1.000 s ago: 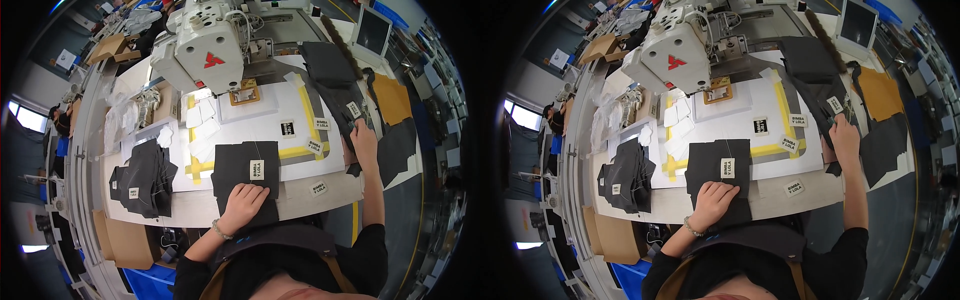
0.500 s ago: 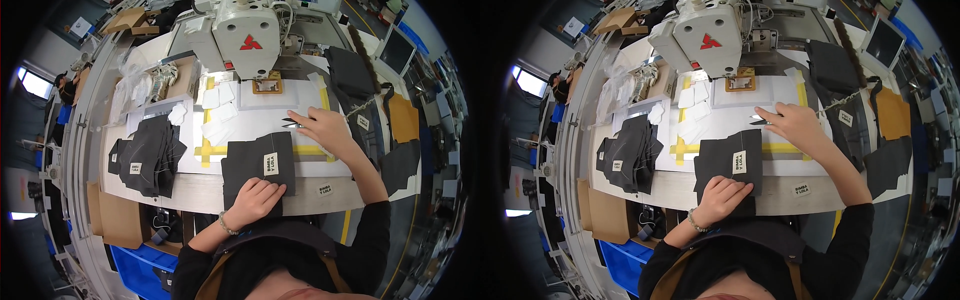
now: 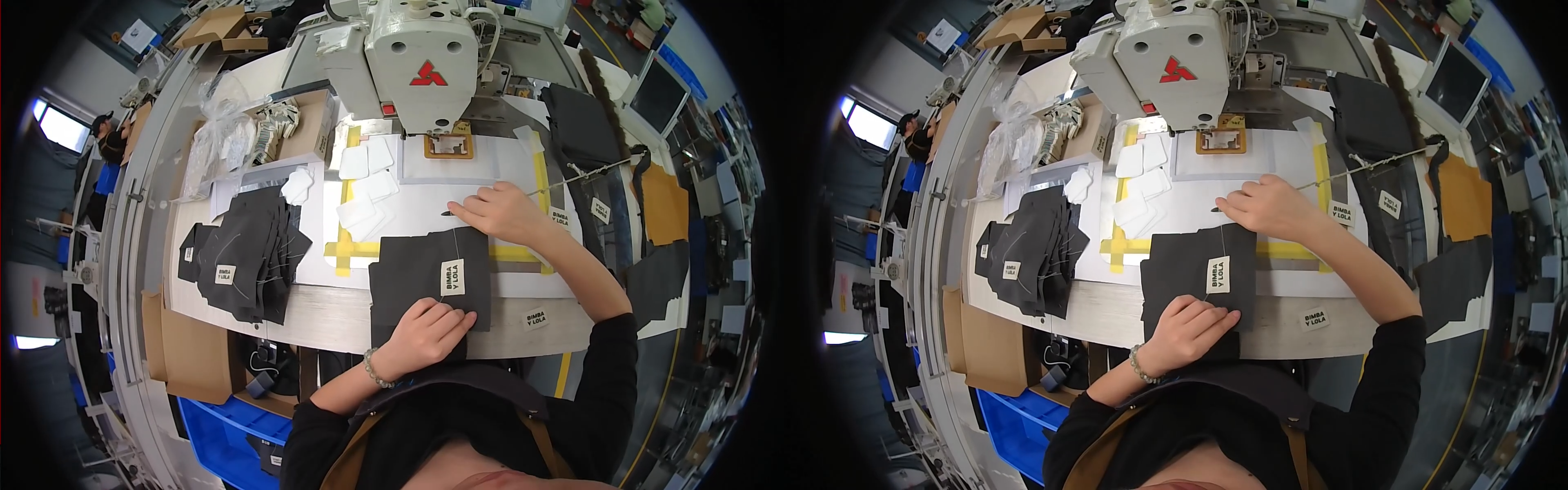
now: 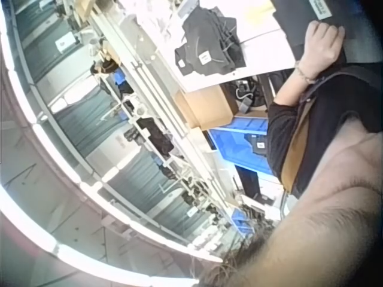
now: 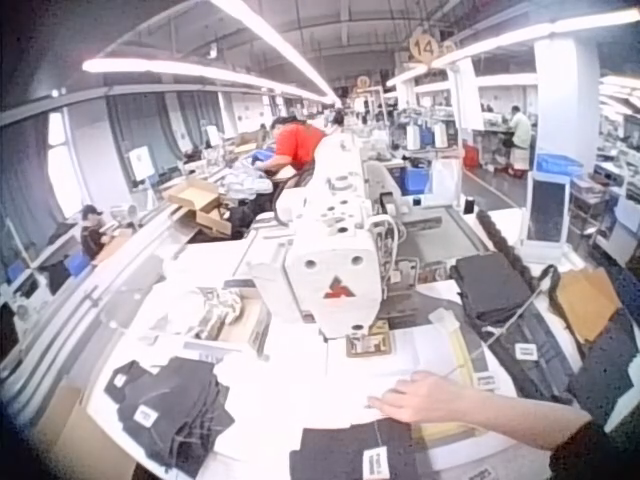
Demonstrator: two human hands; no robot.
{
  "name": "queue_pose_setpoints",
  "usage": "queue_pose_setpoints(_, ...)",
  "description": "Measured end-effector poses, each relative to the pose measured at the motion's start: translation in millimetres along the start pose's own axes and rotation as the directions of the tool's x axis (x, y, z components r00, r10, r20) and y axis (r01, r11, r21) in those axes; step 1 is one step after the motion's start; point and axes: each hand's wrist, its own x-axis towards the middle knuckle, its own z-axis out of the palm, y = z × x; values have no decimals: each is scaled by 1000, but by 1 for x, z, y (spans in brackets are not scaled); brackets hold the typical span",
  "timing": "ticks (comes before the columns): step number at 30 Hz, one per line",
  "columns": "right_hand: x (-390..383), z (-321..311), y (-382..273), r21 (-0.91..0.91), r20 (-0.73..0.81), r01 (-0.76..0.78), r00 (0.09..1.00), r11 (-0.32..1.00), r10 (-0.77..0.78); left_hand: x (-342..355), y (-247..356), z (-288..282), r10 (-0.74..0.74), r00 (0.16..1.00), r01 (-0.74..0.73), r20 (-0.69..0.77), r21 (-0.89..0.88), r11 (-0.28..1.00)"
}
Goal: Sewing small white labels onto square black leather patches using an industrial sewing machine.
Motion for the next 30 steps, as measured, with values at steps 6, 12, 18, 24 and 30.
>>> queue_pose_setpoints(6,-5,-6,11,-5,-12,-54,998,999,54,0,-2,-3,4,1000,-4,-15,-12,1000)
queue_pose_setpoints(12,-3,-12,12,2,-18,-40,999,999,40,-4,-2,-2,-21,1000,21,16,-16,1000)
queue_pose_setpoints(18,-1,1,6,43,-25,-64,998,997,65,1,-20,-15,-164,977,155,-137,-74,985)
queue_pose_setpoints(24,-16,-24,21,54,9,-156,988,986,156,-14,-85,-31,-790,599,675,-132,-447,587)
queue_pose_setpoints(30,-51,-46,38,69,-16,-335,941,940,337,1,-111,-64,-685,713,586,-150,-408,700)
